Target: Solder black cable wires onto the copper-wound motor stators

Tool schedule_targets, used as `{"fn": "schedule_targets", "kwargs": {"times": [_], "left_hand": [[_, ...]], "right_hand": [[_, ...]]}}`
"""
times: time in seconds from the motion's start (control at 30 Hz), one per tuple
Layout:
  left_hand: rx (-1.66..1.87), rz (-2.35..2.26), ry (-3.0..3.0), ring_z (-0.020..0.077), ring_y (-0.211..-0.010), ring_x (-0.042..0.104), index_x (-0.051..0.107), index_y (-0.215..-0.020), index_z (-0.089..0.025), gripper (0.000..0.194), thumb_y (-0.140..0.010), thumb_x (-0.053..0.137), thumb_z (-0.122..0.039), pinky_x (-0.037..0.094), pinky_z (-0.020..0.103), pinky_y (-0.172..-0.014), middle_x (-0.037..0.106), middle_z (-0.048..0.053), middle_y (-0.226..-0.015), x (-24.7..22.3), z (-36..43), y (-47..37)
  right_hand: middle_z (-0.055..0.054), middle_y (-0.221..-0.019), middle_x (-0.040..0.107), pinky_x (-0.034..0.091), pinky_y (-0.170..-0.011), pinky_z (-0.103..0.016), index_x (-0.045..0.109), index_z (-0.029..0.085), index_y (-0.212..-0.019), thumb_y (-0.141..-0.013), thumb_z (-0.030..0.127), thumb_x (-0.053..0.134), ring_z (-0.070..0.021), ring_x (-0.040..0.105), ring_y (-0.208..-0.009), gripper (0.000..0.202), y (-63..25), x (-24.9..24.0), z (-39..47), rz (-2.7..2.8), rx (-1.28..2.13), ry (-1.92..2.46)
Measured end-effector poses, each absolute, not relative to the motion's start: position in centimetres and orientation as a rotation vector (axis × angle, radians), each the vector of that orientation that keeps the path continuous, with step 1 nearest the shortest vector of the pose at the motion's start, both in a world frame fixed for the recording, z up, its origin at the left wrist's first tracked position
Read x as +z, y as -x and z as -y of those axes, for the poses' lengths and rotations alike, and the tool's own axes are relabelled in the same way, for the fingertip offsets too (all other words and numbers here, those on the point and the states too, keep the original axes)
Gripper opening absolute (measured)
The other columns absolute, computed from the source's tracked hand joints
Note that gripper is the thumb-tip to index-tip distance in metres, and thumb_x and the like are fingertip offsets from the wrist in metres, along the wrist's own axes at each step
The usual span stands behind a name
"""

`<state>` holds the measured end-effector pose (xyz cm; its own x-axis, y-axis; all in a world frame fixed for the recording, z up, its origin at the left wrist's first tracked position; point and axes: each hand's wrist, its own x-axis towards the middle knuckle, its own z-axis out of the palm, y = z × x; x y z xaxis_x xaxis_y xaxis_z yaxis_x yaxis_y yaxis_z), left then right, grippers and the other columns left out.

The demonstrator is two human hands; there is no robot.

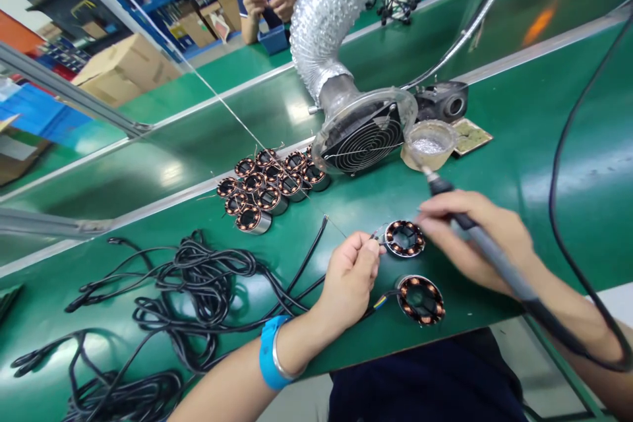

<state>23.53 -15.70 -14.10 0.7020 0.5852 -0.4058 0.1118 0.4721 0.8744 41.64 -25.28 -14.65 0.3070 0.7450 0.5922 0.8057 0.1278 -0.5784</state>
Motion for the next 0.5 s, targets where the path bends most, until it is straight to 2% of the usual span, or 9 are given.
{"fn": "schedule_targets", "kwargs": {"times": [0.1, 0.33, 0.5], "left_hand": [[0.319, -0.770, -1.121, 0.0039, -0.042, 0.027, 0.054, -0.081, -0.016, 0.047, -0.082, 0.068, -0.062, 0.020, 0.019, -0.041, 0.041, -0.009, -0.055, -14.2, 15.4, -23.4], [0.293, -0.766, -1.207, 0.0060, -0.049, 0.027, 0.051, -0.077, -0.018, 0.048, -0.084, 0.067, -0.063, 0.020, 0.021, -0.046, 0.041, -0.007, -0.059, -14.7, 15.0, -23.2], [0.307, -0.769, -1.193, 0.0068, -0.051, 0.028, 0.051, -0.077, -0.018, 0.049, -0.084, 0.066, -0.064, 0.022, 0.021, -0.047, 0.040, -0.007, -0.059, -15.0, 15.0, -23.3]], "right_hand": [[-0.001, -0.085, 0.068, 0.053, -0.069, -0.026, 0.062, 0.021, -0.104, -0.088, 0.014, 0.065, -0.0150, 0.063, -0.074, 0.018, -39.0, -14.2, 24.5, 1.567, 0.045, 1.461], [0.002, -0.072, 0.061, 0.046, -0.065, -0.028, 0.060, 0.020, -0.103, -0.089, 0.002, 0.057, -0.0135, 0.050, -0.064, 0.024, -38.4, -15.2, 24.5, 1.684, -0.060, 1.315], [0.000, -0.081, 0.061, 0.045, -0.065, -0.030, 0.058, 0.022, -0.114, -0.090, 0.004, 0.056, -0.0152, 0.052, -0.070, 0.030, -38.8, -15.6, 24.9, 1.771, 0.006, 1.306]]}}
